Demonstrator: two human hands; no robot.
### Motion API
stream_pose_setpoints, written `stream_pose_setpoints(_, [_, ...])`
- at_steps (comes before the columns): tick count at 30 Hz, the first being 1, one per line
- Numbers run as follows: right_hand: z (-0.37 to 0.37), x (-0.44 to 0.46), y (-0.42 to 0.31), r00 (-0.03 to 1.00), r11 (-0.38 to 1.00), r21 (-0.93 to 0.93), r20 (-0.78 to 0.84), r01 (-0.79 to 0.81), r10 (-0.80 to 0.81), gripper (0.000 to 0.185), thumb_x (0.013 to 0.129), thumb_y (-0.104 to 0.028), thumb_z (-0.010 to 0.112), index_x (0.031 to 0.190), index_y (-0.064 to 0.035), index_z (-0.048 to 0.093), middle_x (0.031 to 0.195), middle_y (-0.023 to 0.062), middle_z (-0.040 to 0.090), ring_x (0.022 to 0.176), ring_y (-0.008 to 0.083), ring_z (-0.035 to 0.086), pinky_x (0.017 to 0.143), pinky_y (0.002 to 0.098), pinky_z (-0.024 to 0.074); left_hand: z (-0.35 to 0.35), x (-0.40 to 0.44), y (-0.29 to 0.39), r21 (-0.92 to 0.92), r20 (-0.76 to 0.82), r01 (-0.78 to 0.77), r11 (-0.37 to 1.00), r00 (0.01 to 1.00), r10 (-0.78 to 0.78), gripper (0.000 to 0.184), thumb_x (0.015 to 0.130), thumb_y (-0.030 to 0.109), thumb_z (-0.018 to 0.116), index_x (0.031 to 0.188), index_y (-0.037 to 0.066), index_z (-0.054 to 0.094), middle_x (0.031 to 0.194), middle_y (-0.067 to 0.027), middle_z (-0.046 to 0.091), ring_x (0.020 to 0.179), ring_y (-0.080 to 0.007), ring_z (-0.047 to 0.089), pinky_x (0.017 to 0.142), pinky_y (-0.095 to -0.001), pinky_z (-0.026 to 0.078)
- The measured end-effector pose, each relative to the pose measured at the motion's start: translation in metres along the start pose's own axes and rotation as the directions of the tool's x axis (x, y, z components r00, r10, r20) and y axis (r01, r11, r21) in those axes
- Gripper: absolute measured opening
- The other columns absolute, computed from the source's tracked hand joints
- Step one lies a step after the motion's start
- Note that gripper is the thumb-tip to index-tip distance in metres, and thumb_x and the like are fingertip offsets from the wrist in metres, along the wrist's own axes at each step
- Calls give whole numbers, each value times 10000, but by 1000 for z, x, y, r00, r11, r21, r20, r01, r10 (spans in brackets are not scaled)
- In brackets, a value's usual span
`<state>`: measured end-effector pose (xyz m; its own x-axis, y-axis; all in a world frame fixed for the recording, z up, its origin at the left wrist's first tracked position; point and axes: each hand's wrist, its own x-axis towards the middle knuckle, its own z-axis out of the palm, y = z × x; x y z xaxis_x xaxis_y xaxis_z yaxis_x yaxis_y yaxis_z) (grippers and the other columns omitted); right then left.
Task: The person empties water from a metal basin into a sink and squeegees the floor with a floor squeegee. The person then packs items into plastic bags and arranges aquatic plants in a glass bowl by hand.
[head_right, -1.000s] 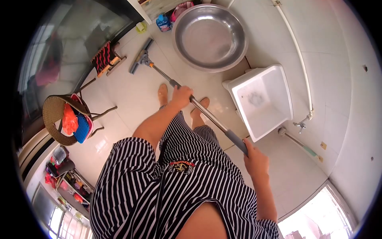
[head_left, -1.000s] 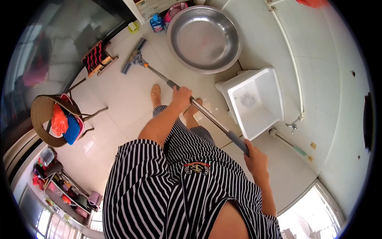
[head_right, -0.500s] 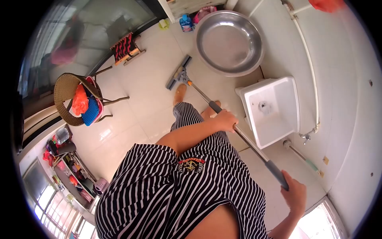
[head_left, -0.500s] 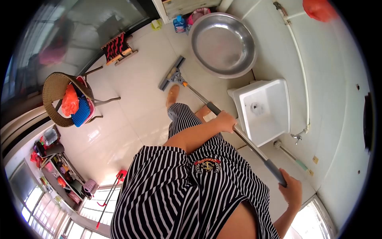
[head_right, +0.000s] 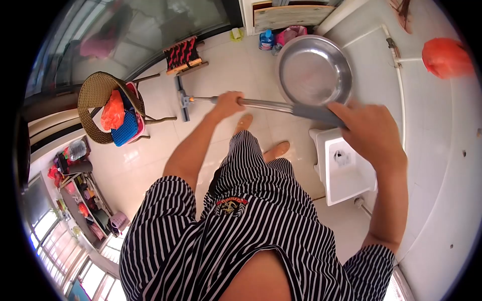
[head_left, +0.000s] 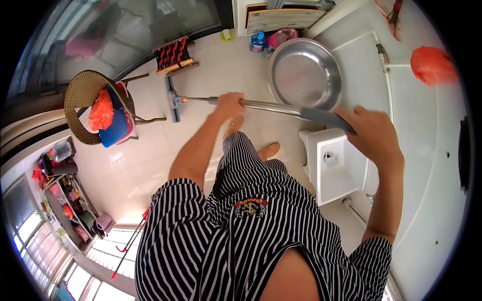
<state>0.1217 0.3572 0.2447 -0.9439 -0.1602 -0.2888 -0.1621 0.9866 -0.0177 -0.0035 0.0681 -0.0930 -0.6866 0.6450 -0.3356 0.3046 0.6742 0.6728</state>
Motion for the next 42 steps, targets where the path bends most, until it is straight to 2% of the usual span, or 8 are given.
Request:
stream_pose_setpoints(3, [-1,68,-27,993,994,-4,-51,105,-105,308,740,-84,638,1041,-141,610,738,73,580,660,283,593,601,403,463,-65,2,-48,78,80,140,987,986,-146,313,657,314,749,856,115,613,792,-70,646,788,-272,624,707,-380,468])
stream_pose_setpoints(8, [2,134,-67,985,988,-8,-78,154,-154,320,750,-103,645,1066,-114,593,738,90,584,676,287,599,617,404,469,-113,20,-109,82,146,252,964,954,-262,217,668,180,699,870,157,623,820,-14,658,844,-233,624,800,-387,420])
stream_pose_setpoints(14, [-6,149,-76,988,995,84,137,53,-64,337,761,-106,636,1095,-91,589,774,123,615,711,323,602,655,427,470,-128,51,-109,70,355,262,963,895,-269,152,694,121,627,842,154,613,774,-17,655,797,-241,628,766,-384,436])
stream_pose_setpoints(17, [-15,133,-69,993,981,195,114,-13,-10,264,734,-85,632,997,-79,644,799,123,630,724,335,596,681,439,474,-108,57,-96,134,303,103,986,942,-140,132,722,133,590,840,169,639,798,-39,676,814,-263,646,756,-407,447])
stream_pose_setpoints(21, [-32,75,-47,883,911,150,348,-384,315,411,721,-69,642,1114,-188,650,799,91,618,709,306,602,669,393,479,-51,40,-39,92,176,-76,993,983,59,175,694,145,626,862,170,669,823,-72,679,844,-284,647,725,-449,459])
stream_pose_setpoints(29, [-71,-3,-54,847,880,34,291,-473,444,444,654,-23,697,1069,-179,687,680,53,574,592,226,570,567,330,454,-5,-23,49,-138,181,-115,984,974,140,119,800,126,576,845,164,679,822,-47,661,892,-247,594,865,-457,347])
stream_pose_setpoints(38, [-42,49,-86,977,982,-72,115,-173,180,474,686,-55,717,1140,-175,656,741,41,571,626,225,565,573,350,460,-33,-21,-31,-5,-232,-36,999,972,34,43,748,145,604,781,154,630,786,-34,617,882,-269,569,863,-476,350])
stream_pose_setpoints(42, [-12,61,-113,961,984,14,219,-176,169,485,763,-150,691,1232,-188,574,755,55,574,640,247,602,563,381,477,-69,-6,-86,66,-41,-97,993,994,100,70,745,84,591,770,142,619,784,-32,618,886,-265,574,843,-456,367])
